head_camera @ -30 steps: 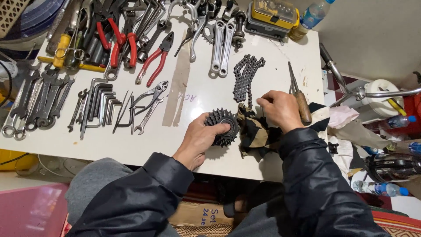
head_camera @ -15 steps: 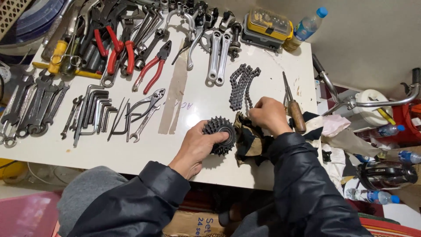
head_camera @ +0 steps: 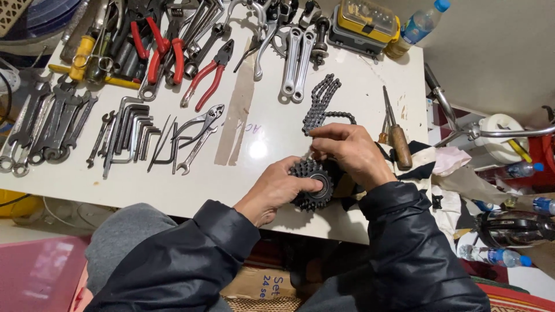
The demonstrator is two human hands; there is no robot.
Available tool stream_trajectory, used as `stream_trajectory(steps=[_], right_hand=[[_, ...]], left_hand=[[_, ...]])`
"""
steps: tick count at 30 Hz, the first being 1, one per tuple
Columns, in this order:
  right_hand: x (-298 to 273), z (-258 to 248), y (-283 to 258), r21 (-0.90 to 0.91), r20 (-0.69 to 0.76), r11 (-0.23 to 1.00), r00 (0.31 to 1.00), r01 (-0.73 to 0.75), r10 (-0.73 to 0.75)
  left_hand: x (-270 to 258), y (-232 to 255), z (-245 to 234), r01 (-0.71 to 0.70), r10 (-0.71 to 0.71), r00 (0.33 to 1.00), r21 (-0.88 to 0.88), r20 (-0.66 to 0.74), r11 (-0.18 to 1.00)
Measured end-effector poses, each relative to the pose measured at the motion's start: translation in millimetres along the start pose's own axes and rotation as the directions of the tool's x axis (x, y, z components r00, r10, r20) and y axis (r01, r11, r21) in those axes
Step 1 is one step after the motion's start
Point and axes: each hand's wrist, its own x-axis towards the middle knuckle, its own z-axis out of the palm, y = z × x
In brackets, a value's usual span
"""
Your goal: The person cleans a bicycle cassette with a cloth, wiping the teeth and sides of the sprockets. They then pick up a bicycle chain and place it onto the cassette, rotating the cassette to thread the chain through the gears.
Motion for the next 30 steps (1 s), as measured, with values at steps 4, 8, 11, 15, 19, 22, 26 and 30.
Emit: stream_trajectory(steps=[4,8,11,15,19,22,26,30], right_hand=[[6,1,9,-0.042,0.117,0.997,0.991,0.063,-0.058],[11,-4,17,-0.228,0.146,0.950,0.972,0.216,-0.186],[13,-5,17,-0.318,0.161,0.879,0.934,0.354,-0.318],[12,-12,22,-0.324,0.120,0.832,0.892,0.451,-0.437],[8,-11,16,-0.354,0.122,0.797,0.869,0.489,-0.479],[4,-8,17,-0.286,0.101,0.826,0.873,0.486,-0.478],[-1,-2,9,-0.274,0.129,0.787,0.832,0.552,-0.539],[-9,6,0,-0.231,0.117,0.806,0.838,0.544,-0.532]], left_hand=[[14,-13,-10,0.004,-0.004,0.999,0.010,-0.033,1.000],[18,-17,-19,-0.035,0.042,0.997,0.107,-0.063,0.994],[20,-17,-22,-0.047,0.055,0.996,0.121,-0.071,0.992],[28,-21,-24,-0.076,0.080,0.994,0.061,-0.075,0.995],[30,-21,-26,-0.085,0.086,0.992,0.013,-0.093,0.996],[33,-23,-32,-0.098,0.098,0.989,0.008,-0.109,0.995],[28,-18,-35,-0.100,0.103,0.986,0.025,-0.130,0.995],[24,-10,-37,-0.110,0.118,0.985,0.067,-0.124,0.992]])
